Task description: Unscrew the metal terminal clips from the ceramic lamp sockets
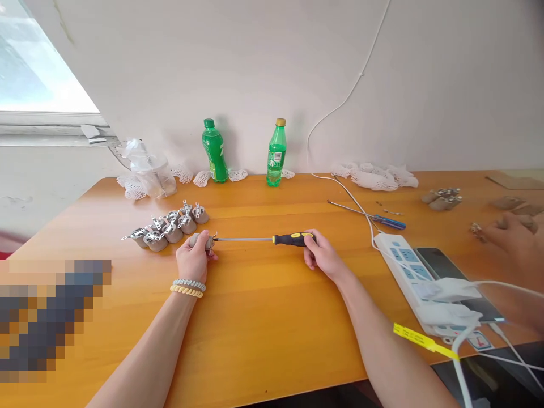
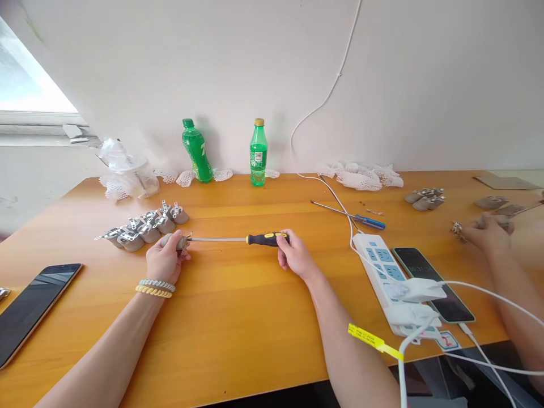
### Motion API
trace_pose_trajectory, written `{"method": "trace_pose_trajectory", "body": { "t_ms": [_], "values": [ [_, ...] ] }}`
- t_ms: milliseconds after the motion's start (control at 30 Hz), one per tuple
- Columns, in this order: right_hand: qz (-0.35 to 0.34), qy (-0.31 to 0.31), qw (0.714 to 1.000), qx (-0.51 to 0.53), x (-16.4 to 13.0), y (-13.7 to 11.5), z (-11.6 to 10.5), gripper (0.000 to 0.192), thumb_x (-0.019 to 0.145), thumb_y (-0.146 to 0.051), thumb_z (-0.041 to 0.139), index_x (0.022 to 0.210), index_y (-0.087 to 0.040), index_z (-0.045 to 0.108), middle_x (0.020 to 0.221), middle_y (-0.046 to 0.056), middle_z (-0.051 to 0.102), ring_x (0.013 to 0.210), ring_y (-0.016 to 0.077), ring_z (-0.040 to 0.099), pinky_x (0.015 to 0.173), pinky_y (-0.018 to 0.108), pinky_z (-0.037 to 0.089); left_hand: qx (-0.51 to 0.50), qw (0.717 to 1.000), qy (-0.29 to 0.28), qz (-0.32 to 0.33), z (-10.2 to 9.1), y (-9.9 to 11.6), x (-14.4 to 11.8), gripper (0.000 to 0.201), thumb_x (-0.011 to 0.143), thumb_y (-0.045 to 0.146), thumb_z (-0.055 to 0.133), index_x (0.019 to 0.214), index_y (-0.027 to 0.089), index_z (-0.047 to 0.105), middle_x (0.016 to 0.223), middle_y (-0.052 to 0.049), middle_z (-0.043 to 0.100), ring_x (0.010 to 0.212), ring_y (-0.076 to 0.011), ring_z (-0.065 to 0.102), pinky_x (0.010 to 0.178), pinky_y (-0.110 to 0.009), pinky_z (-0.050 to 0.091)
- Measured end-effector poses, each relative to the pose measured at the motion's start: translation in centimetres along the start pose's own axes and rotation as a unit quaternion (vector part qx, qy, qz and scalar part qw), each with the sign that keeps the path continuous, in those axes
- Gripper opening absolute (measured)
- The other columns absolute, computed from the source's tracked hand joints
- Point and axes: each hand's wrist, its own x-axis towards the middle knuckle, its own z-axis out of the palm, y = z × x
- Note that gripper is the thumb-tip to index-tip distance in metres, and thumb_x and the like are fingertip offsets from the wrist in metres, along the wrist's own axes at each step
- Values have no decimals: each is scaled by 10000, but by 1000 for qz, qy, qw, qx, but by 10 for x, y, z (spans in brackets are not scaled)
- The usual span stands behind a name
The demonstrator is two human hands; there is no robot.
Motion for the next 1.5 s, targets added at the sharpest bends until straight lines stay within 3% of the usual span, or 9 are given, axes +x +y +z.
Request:
{"method": "trace_pose_trajectory", "body": {
  "t_ms": [167, 367, 600, 667, 833, 1100, 1200, 1367, 1500],
  "values": [
    [4, 23, 998, -52, -1, -1, -1, 502, 868, -665, 359, 747, -192, 479, 363, -31, 451, 313, 103, 396, 359, 224, 271, -1, 1000, 3, 10, 2, 0, 0, 331, 634, 366, 741, 599, 171, 476, 474, 74, 440, 382, -75, 395, 345, -235, 402],
    [0, -68, 992, 103, -4, -6, -6, 372, 841, -474, 533, 1094, -249, 380, 603, -22, 639, 491, 130, 559, 441, 205, 301, 2, 1000, -3, 6, 2, 0, -1, 325, 646, 385, 735, 629, 165, 497, 513, 63, 478, 386, -72, 401, 345, -236, 405],
    [-12, 57, 994, -88, -3, -8, -1, 442, 869, -640, 406, 751, -214, 427, 351, -52, 427, 324, 101, 380, 403, 237, 301, 14, 1000, -3, 16, 2, -1, -1, 329, 650, 384, 739, 616, 171, 491, 497, 66, 451, 396, -77, 400, 351, -240, 411],
    [-17, 47, 997, -52, -5, -12, -1, 436, 871, -628, 405, 764, -208, 446, 404, -26, 488, 367, 108, 434, 425, 241, 316, 14, 1000, -5, 16, 2, -1, -1, 329, 649, 379, 741, 609, 173, 487, 493, 66, 444, 397, -79, 398, 348, -241, 410],
    [-25, -20, 994, 103, -6, -17, 0, 366, 826, -495, 555, 1054, -257, 395, 585, -35, 614, 515, 132, 547, 489, 230, 360, 6, 1000, -7, 10, 3, -1, 0, 325, 652, 379, 736, 607, 170, 491, 504, 55, 469, 392, -75, 400, 347, -237, 406],
    [0, 86, 989, -119, -3, -9, 3, 528, 843, -702, 385, 719, -202, 500, 348, -24, 449, 330, 115, 415, 412, 251, 330, 2, 1000, -8, 17, 2, 1, -1, 320, 662, 366, 722, 605, 171, 475, 524, 46, 488, 392, -74, 418, 350, -230, 409],
    [17, 78, 991, -105, -3, -9, 2, 572, 833, -719, 371, 650, -194, 501, 360, 7, 456, 337, 127, 437, 417, 271, 334, 4, 1000, -12, 12, 3, 3, -3, 319, 667, 358, 714, 602, 174, 462, 526, 48, 491, 381, -67, 400, 348, -228, 404],
    [-4, -30, 996, 80, -7, -14, 0, 368, 827, -532, 520, 1040, -247, 426, 602, -7, 613, 515, 167, 569, 484, 270, 368, 10, 1000, -1, 18, 4, 3, -2, 323, 667, 349, 704, 591, 181, 439, 526, 49, 497, 380, -62, 397, 351, -222, 404],
    [-1, -39, 999, 36, -9, -13, -1, 378, 836, -514, 563, 1040, -254, 378, 547, -54, 579, 459, 131, 515, 469, 246, 358, 10, 1000, 3, 17, 5, 3, -1, 331, 663, 351, 699, 578, 185, 425, 527, 48, 498, 380, -61, 388, 350, -225, 403]
  ]
}}
